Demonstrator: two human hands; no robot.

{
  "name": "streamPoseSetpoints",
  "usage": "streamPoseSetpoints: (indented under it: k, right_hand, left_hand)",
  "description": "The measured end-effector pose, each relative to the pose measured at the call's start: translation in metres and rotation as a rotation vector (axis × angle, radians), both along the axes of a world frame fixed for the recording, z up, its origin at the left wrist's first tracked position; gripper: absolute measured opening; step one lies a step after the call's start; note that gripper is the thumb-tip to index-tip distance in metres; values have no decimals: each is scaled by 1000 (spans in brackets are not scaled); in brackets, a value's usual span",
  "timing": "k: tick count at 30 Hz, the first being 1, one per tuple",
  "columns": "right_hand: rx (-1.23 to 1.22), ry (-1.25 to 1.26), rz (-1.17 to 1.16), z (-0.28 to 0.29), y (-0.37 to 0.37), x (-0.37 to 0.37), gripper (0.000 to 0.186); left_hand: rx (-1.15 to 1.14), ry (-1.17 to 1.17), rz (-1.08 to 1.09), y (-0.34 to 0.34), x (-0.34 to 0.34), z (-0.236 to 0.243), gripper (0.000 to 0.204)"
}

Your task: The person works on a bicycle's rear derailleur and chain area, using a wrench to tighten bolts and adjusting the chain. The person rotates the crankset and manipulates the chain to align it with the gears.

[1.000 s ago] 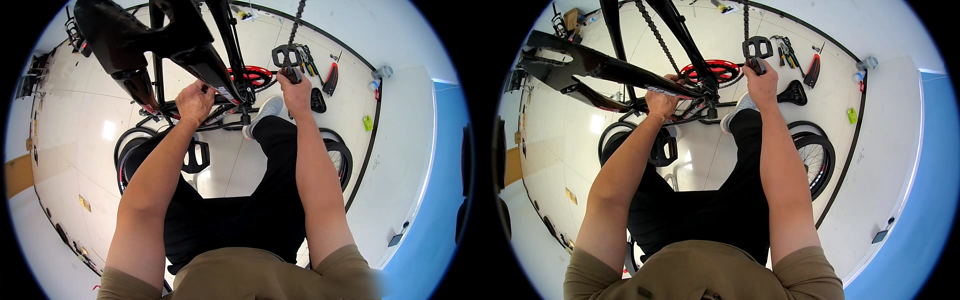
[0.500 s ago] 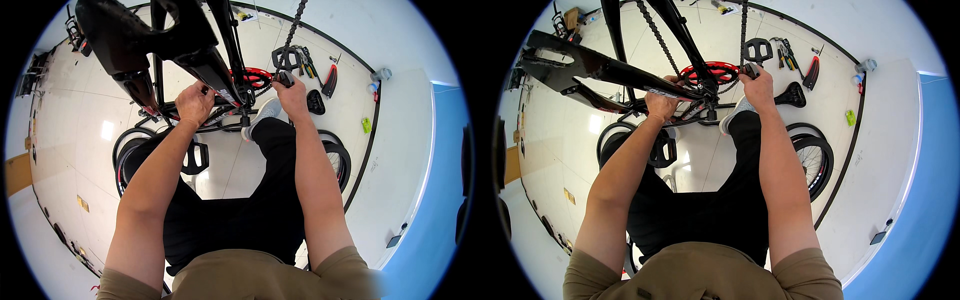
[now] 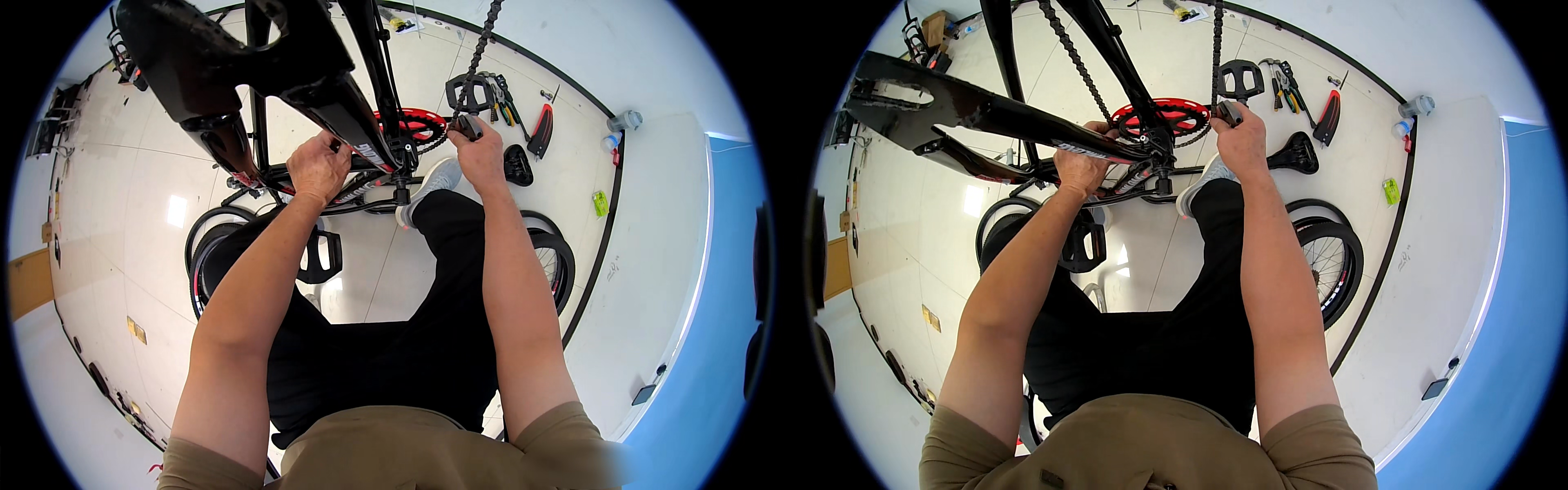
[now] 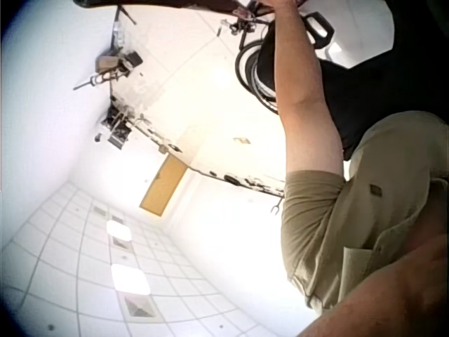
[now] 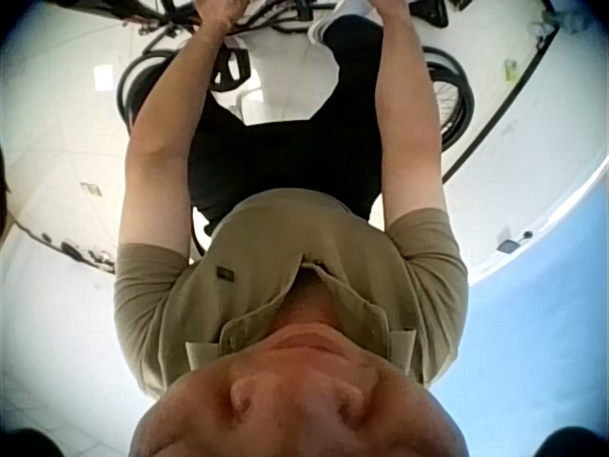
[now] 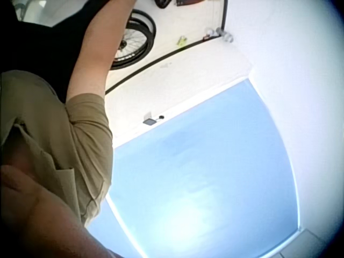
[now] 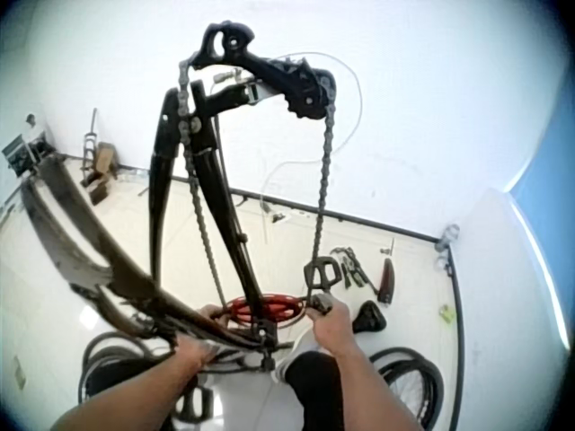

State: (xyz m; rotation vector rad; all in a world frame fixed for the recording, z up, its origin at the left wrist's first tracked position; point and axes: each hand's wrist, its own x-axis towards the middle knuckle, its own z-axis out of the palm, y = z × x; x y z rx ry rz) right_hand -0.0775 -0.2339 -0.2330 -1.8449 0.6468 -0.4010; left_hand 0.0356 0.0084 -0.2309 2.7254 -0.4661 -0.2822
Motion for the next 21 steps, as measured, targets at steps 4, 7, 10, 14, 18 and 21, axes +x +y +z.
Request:
streamPoseSetpoints:
  k: [4, 7, 10, 14, 18, 21]
  right_hand:
    - [-48, 5, -22, -1, -1, 0, 14]
    - [-28, 24, -23, 1, 0, 0, 14]
    - [9, 54, -17, 1, -2, -1, 14]
    - [18, 61, -14, 4, 0, 0, 14]
    - [1, 33, -6, -1, -2, 1, 14]
    - [-2, 42, -6, -3, -3, 1, 13]
  left_hand:
    - [-24, -29, 10, 0, 0, -3, 35]
    - [-60, -53, 15, 1, 0, -6, 31]
    - [12, -12, -6, -1, 1, -1, 39]
    - [-68, -69, 7, 0, -1, -4, 34]
    - [-106, -74, 13, -1, -1, -5, 31]
    - [-80, -110, 2, 0, 0, -6, 32]
